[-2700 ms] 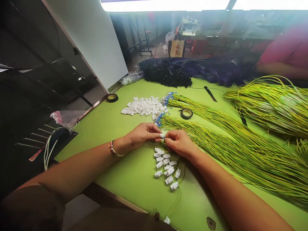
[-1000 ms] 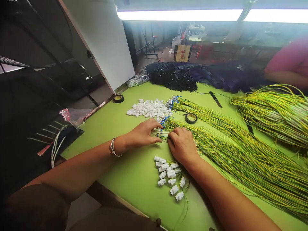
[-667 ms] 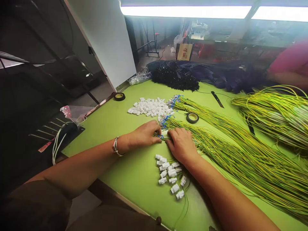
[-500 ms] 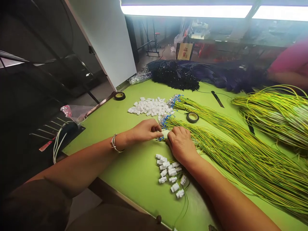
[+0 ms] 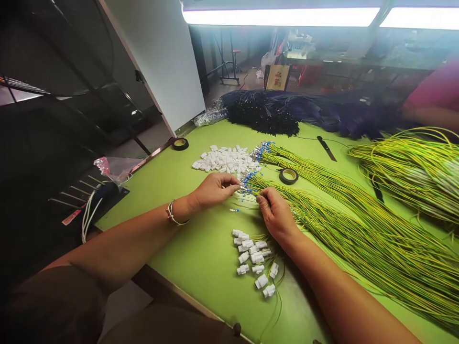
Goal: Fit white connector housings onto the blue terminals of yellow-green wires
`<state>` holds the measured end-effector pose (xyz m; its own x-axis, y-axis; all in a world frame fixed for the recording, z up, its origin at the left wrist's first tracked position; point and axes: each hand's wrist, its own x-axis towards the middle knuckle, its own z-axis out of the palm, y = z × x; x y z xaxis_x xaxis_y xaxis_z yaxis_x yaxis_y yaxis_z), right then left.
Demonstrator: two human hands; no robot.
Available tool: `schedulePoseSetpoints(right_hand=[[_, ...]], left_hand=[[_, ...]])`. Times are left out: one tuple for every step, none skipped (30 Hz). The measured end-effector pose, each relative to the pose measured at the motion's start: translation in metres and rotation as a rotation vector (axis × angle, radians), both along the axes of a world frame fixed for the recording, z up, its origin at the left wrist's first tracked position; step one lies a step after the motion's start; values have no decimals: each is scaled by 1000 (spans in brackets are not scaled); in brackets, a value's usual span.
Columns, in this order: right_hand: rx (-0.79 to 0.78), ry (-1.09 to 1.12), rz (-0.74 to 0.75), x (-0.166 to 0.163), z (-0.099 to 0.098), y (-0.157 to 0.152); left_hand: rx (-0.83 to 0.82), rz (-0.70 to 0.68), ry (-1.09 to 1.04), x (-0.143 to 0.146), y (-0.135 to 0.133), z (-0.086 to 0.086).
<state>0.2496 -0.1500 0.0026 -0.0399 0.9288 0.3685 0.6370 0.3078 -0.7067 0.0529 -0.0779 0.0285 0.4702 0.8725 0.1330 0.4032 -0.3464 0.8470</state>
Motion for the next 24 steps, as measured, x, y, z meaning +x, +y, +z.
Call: schedulePoseSetpoints(right_hand=[[-13, -11, 14, 0, 0, 2], [-26, -19, 27, 0, -1, 3], [-36, -23, 34, 0, -1, 4], [-44, -28, 36, 0, -1, 5], [-49, -34, 39, 0, -1, 6], [-53, -42, 43, 0, -1, 6], [-52, -48, 44, 0, -1, 7], [-50, -55, 48, 0, -1, 7], [-45, -64, 58, 0, -1, 6], [-39, -78, 77, 0, 0, 6], [-29, -98, 109, 0, 0, 6], [-18, -127, 149, -1, 1, 5], [-15, -166, 192, -2, 1, 4], [-17, -212, 226, -4, 2, 3], [-26, -262, 242, -6, 2, 2], [-41, -312, 238, -8, 2, 1], [-57, -360, 221, -10, 2, 1], [-67, -407, 198, -11, 2, 0], [-65, -455, 177, -13, 1, -1], [-48, -501, 161, -13, 0, -2], [-21, -542, 151, -14, -1, -2], [13, -570, 145, -13, -3, -2], [45, -574, 141, -13, -5, -2], [71, -554, 138, -12, -7, -2]], left_hand=[[1, -41, 58, 1, -3, 1], [4, -73, 117, 1, -5, 2], [13, -96, 172, 1, -7, 3], [28, -112, 218, 1, -8, 4], [48, -128, 258, 1, -9, 5], [70, -147, 294, 1, -10, 6], [92, -173, 332, 2, -11, 7], [113, -199, 373, 2, -11, 7], [137, -213, 411, 2, -12, 7], [169, -218, 442, 2, -12, 6], [204, -218, 462, 2, -13, 6], [238, -215, 470, 2, -13, 6], [261, -213, 471, 2, -13, 5], [264, -220, 468, 2, -13, 5], [242, -236, 461, 2, -12, 5], [198, -262, 449, 2, -12, 5], [134, -291, 429, 1, -12, 5], [56, -326, 402, 1, -12, 6], [-33, -365, 371, 0, -12, 8], [-120, -400, 340, -1, -11, 10], [-193, -416, 311, -3, -10, 13], [-242, -418, 290, -6, -8, 16], [-260, -401, 271, -11, -4, 18], [-240, -354, 248, -16, 1, 21]])
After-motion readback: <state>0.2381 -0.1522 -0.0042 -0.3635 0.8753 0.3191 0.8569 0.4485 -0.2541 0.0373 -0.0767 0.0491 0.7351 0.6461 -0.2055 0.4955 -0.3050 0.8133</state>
